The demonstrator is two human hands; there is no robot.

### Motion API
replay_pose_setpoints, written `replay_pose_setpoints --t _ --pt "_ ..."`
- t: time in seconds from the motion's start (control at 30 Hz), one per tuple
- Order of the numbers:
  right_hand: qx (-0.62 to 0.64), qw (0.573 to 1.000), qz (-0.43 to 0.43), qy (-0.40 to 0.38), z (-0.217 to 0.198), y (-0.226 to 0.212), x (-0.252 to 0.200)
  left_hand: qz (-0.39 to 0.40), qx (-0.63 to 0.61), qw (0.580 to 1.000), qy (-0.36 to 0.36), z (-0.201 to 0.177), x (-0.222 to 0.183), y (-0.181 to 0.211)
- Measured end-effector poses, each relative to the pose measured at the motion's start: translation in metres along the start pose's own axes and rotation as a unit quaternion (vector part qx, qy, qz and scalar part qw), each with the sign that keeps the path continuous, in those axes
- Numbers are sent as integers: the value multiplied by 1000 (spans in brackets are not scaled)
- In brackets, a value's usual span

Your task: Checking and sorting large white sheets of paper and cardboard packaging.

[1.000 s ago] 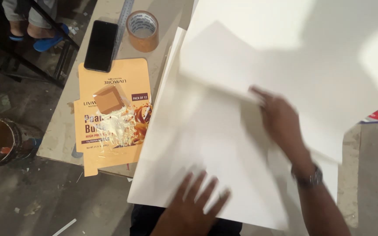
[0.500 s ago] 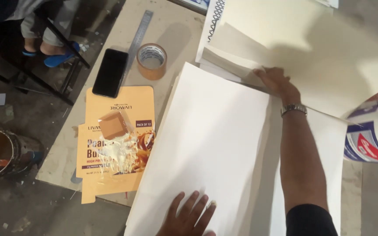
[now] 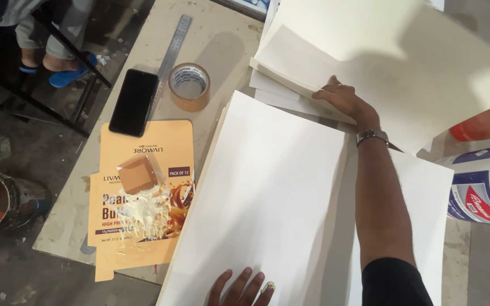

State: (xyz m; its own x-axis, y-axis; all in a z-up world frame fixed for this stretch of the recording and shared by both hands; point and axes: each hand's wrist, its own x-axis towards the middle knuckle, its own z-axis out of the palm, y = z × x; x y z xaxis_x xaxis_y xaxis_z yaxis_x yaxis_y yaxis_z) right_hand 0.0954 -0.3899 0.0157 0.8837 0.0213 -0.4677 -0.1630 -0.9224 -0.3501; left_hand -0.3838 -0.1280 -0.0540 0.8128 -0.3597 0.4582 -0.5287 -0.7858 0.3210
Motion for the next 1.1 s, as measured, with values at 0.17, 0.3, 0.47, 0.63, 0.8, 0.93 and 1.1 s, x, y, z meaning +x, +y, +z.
replay_pose_setpoints --t 0.17,0.3,0.47,0.63,0.8,0.93,1.1 --pt "-22 999 26 -9 -1 3 9 4 22 1000 7 7 -5 0" --pt "-30 997 67 -20 -5 -4 5 3 12 1000 -5 4 -4 1" --pt "-62 997 38 -7 -4 -5 3 6 27 1000 4 1 -2 0" --pt "-65 998 14 -3 -3 -2 4 -4 14 1000 5 -3 1 3" --pt "-53 998 22 -5 -1 4 10 1 40 999 31 4 1 3" --pt "-49 998 25 -6 -6 -4 -1 4 51 998 29 7 -4 4" --pt "-70 988 -133 33 20 20 25 -2 10 1000 -1 -14 11 3"
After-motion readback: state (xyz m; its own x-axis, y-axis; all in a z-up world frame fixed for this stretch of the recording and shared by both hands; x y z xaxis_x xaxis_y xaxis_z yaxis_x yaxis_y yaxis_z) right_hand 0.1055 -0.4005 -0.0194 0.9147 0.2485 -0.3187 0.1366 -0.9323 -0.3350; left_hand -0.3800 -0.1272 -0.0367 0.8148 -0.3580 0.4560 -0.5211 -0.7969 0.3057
